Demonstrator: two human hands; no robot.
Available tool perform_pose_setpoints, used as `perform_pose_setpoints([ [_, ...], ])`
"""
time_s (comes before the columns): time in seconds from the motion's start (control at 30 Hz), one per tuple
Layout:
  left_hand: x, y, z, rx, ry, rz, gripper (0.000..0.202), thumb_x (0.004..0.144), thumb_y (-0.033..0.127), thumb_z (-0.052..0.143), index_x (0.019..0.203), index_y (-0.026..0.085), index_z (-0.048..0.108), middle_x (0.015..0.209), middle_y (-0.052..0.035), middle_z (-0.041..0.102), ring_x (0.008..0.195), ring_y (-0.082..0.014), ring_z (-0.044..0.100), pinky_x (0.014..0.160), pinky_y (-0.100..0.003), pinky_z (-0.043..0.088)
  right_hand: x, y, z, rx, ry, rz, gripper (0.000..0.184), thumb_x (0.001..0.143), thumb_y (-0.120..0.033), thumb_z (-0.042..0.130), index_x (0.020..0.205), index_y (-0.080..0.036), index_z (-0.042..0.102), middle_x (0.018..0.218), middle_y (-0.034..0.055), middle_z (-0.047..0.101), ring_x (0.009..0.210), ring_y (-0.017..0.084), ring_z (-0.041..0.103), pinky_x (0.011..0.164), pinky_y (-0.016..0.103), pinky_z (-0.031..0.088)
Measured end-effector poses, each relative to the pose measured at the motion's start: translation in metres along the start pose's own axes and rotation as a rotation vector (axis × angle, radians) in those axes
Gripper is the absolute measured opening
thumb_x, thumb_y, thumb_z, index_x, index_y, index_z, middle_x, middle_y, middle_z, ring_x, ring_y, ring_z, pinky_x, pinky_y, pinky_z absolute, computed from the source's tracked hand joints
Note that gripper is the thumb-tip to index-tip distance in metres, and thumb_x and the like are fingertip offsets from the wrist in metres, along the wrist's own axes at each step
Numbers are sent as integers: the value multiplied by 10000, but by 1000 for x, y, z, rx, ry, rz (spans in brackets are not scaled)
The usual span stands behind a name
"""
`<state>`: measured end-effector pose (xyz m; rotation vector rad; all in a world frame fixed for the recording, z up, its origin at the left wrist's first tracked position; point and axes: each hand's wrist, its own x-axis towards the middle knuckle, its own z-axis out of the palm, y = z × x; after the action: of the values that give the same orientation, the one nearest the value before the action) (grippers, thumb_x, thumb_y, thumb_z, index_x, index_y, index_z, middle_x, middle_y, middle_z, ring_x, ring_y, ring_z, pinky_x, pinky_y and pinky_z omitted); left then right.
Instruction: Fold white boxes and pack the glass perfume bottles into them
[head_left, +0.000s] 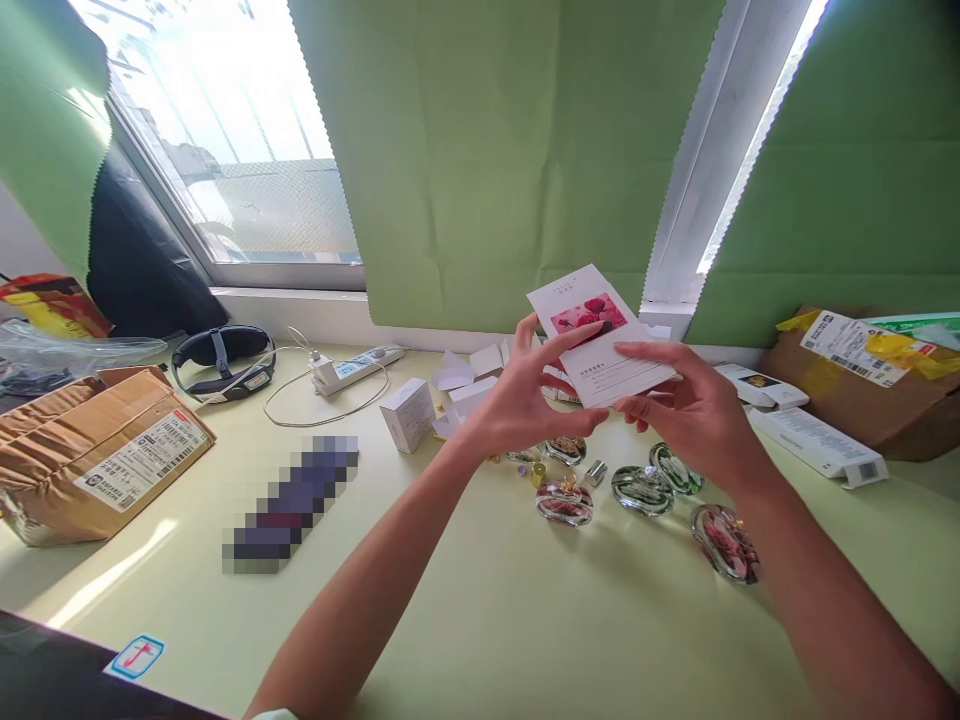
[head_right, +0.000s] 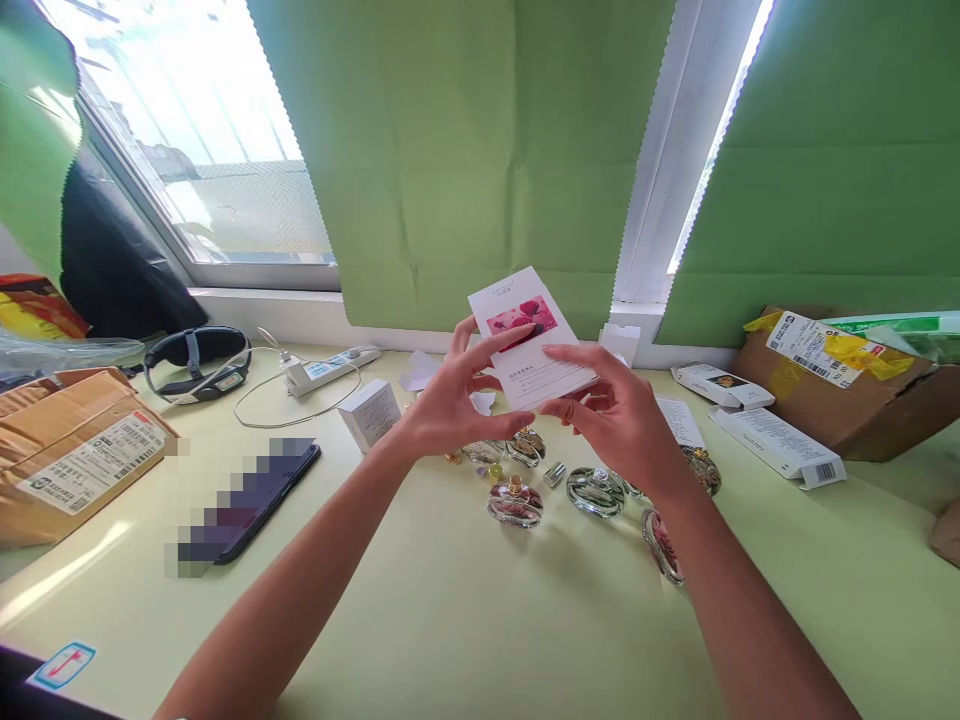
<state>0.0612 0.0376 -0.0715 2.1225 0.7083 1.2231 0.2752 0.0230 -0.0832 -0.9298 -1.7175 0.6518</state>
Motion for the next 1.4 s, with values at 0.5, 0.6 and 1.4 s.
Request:
perform_pose_setpoints([
  [0.5, 2, 7, -18, 66, -127, 71, 757, 751, 336, 790, 1447, 336, 494, 1549, -42, 388, 1494, -321, 193, 933, -398, 635, 0, 13, -27, 53, -273, -42, 437, 937, -394, 622, 1359, -487, 555, 1105, -4, 684, 788, 186, 670, 675, 382, 593],
  [0.6, 3, 6, -18, 117, -124, 94, 742, 762, 341, 770, 1450, 337, 491, 1535, -40, 419, 1501, -327, 181, 903, -397, 638, 0, 13, -25, 66, -246, -60, 390, 919, -384, 652, 1297, -471, 609, 1152, -7, 674, 778, 173, 666, 671, 369, 592],
  [1.4, 0, 1, -18, 252, -105, 45, 822, 745, 425, 795, 1482, 388, 431, 1571, -55, 316, 1477, -322, 215, 988, -427, 567, -1, 8, -27, -30, -222, -43, 369, 910, -404, 656, 1274, -461, 644, 1106, -11, 713, 724, 148, 641, 708, 356, 603],
])
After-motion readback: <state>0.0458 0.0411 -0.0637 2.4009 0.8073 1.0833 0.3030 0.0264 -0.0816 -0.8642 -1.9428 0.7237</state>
